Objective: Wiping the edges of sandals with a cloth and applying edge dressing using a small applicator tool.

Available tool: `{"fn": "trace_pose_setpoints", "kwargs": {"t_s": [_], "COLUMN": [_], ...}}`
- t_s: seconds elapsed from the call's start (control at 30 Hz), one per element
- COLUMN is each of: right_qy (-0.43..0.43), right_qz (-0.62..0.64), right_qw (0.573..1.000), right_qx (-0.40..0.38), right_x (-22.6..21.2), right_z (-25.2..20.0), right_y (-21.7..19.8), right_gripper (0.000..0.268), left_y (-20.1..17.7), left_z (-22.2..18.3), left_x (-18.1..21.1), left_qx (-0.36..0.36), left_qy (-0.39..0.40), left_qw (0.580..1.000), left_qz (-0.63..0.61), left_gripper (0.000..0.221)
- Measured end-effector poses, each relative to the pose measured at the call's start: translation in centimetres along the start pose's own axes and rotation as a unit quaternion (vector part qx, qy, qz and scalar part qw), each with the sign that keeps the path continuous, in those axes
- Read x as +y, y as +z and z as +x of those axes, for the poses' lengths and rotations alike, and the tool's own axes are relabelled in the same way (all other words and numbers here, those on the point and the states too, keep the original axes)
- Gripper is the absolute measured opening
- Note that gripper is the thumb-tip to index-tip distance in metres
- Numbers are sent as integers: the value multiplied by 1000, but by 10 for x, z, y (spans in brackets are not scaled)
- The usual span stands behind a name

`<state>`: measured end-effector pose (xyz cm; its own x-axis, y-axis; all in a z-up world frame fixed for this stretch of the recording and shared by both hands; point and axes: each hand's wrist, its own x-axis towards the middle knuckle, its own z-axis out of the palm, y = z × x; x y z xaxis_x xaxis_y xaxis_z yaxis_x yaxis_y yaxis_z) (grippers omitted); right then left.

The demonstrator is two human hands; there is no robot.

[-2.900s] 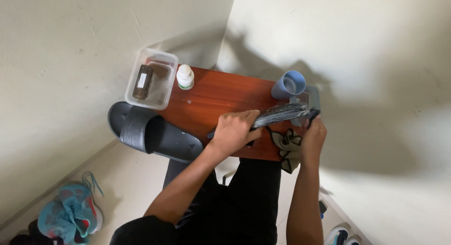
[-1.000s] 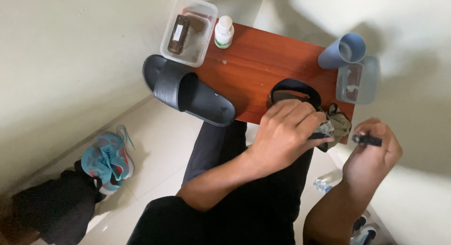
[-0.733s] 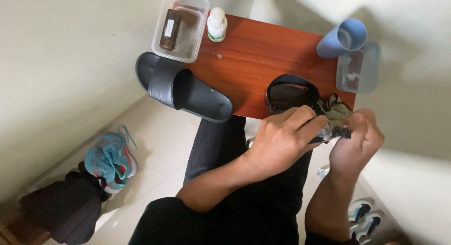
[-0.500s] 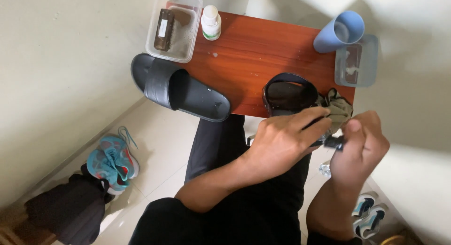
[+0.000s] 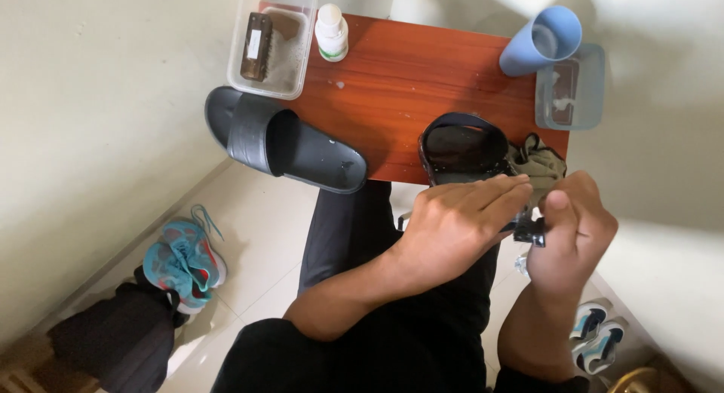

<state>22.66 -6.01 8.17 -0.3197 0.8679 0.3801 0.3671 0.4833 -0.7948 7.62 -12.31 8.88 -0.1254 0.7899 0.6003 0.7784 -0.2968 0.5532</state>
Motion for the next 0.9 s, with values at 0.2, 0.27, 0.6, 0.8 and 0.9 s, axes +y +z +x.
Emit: {"fn": "trace_pose_setpoints", "kwargs": {"t_s": [0.2,0.27,0.6,0.8,0.9], "right_qy": [82,60,40,-12,-50], "right_qz": [-59,-62,-105,-55,-38], "right_qw": [993,995,993,998,998], "right_qx": [54,53,27,39,17], "right_x": [37,31,41,6,-5], "right_z": [1,1,9,2,12], "right_y": [-1,-3,1,0,6], "right_gripper": [54,55,58,50,55], "left_y": [-6,-5,-8,-5,-12], "left_z": [-2,0,-1,0,1], "left_x": [-3,-1,-4,-4,-6], "left_qx": [-19,-20,-11,-34,-46], "left_qy": [-7,-9,-6,-7,-15], "left_qw": [1000,1000,1000,999,998], "left_qz": [5,10,1,-15,-40], "left_gripper": [71,68,63,48,54]}}
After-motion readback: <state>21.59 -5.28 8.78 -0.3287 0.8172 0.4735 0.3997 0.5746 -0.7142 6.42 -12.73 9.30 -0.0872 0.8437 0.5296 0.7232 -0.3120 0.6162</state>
